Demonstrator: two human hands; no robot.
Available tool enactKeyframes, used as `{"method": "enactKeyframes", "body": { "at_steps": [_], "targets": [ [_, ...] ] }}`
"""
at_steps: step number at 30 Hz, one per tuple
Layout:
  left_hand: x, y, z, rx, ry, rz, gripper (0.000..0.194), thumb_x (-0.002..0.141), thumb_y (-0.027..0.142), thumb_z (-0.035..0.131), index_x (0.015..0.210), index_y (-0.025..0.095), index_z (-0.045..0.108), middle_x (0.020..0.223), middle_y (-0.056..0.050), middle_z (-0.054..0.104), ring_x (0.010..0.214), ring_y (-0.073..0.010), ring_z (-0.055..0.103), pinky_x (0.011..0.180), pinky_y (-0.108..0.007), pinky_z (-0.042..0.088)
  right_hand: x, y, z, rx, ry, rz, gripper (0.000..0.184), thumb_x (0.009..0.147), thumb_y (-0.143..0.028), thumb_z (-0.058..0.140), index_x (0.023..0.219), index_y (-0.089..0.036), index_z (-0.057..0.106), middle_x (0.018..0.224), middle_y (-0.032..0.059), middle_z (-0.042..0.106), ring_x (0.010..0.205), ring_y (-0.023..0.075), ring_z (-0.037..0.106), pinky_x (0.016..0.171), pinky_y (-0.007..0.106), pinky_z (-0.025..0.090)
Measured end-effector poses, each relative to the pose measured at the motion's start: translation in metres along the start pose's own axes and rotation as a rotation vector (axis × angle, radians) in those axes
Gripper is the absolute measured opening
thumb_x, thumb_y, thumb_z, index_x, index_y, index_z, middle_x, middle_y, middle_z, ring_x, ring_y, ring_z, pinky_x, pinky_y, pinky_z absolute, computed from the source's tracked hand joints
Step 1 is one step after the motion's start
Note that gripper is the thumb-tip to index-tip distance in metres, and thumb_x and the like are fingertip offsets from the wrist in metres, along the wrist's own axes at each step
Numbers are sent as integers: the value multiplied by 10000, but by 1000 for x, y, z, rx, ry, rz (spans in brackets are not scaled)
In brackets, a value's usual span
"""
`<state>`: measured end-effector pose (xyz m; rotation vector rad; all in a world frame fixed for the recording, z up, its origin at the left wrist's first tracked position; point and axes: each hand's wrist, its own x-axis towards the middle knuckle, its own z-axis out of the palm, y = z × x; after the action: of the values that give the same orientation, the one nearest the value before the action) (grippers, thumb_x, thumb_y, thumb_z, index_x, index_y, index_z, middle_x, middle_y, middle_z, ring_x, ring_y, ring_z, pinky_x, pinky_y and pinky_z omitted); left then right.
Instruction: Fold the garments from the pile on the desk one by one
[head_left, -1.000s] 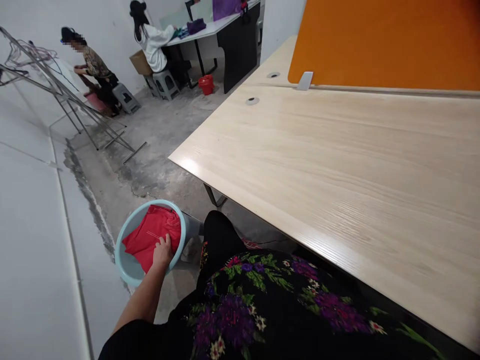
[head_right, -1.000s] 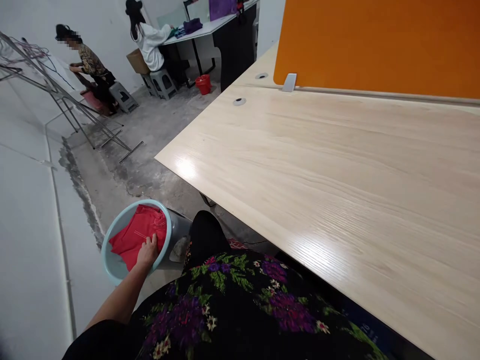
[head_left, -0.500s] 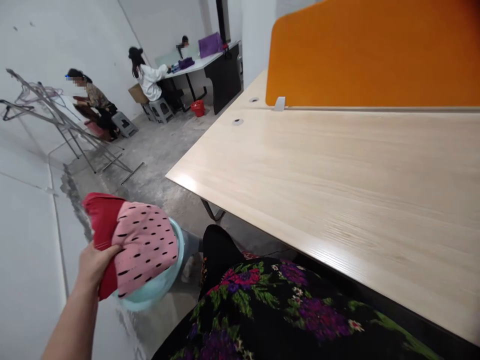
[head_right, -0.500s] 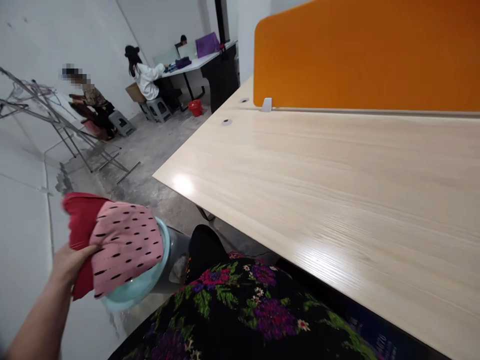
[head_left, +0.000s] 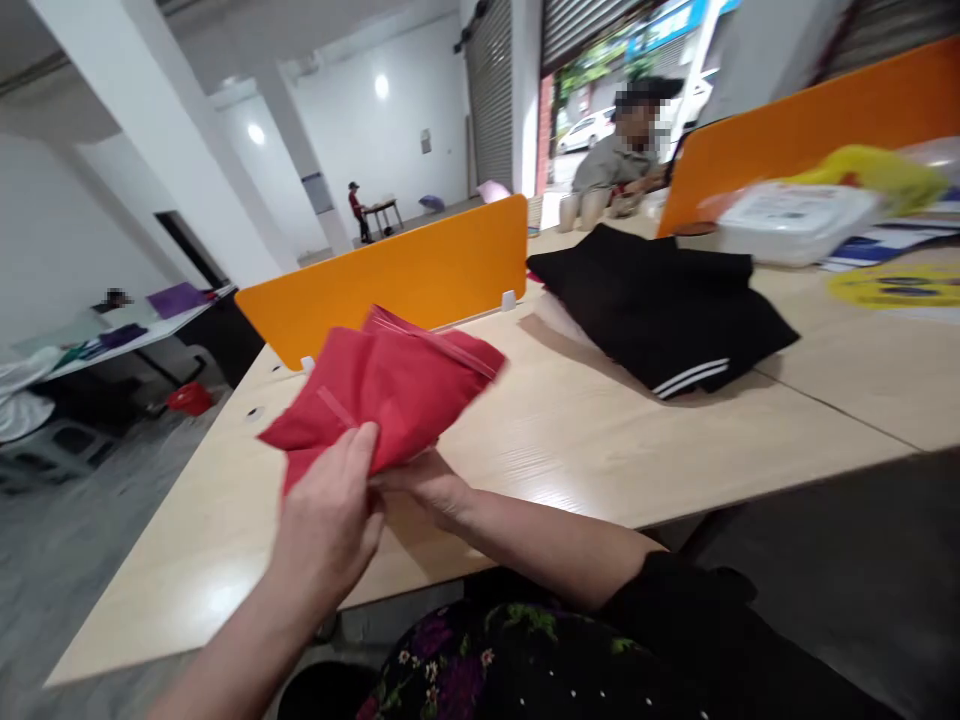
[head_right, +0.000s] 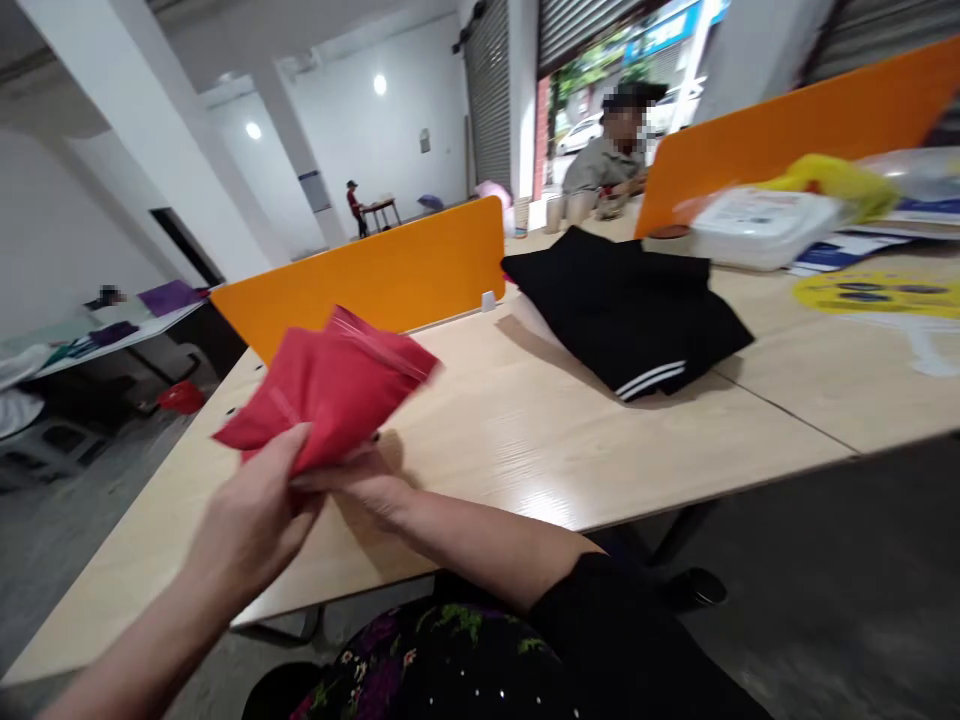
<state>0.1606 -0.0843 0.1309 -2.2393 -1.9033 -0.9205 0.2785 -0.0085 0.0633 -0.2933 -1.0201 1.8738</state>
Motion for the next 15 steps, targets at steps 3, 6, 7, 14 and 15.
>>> {"method": "enactKeyframes", "body": {
  "at_steps": [3, 6, 7, 14, 15],
  "targets": [
    [25, 8, 77, -97, -216, 300, 596, 791, 205, 537, 1377, 193, 424, 1367, -116, 537, 1237, -256, 528, 1032, -419, 460, 4, -9, -67, 110, 396, -123, 357, 510, -249, 812, 814, -175, 640, 814, 15, 717, 791, 198, 661, 843, 361, 531],
    [31, 6, 122, -194, -303, 408, 547, 840, 210, 510, 1377, 191, 412, 1351, -136, 547, 1225, -244, 541, 997, -405, 490, 5, -28, -135, 138, 612, -198, 312, 483, -185, 760, 749, -190, 598, 716, -16, 698, 681, 164, 642, 750, 307, 546],
    [31, 5, 128, -203, -291, 416, 533, 854, 221, 506, 1377, 191, 412, 1342, -138, 555, 1220, -242, 546, 989, -400, 496, 6, -39, -150, 120, 625, -215, 318, 472, -169, 746, 751, -192, 595, 716, -20, 698, 677, 158, 641, 742, 296, 545],
    [24, -29, 109, -89, -171, 407, 469, 888, 288, 501, 1354, 269, 457, 1298, -68, 611, 1165, -209, 597, 938, -321, 532, -24, -187, -165, -408, 598, -529, 321, 516, -190, 725, 823, -180, 630, 792, -11, 691, 754, 178, 644, 795, 323, 531],
    [23, -37, 105, -83, -164, 381, 450, 887, 304, 507, 1335, 276, 475, 1281, -57, 625, 1140, -203, 613, 885, -294, 555, -33, -212, -159, -561, 592, -633, 371, 532, -192, 743, 885, -191, 630, 866, -6, 692, 817, 193, 644, 824, 345, 524]
  ]
}}
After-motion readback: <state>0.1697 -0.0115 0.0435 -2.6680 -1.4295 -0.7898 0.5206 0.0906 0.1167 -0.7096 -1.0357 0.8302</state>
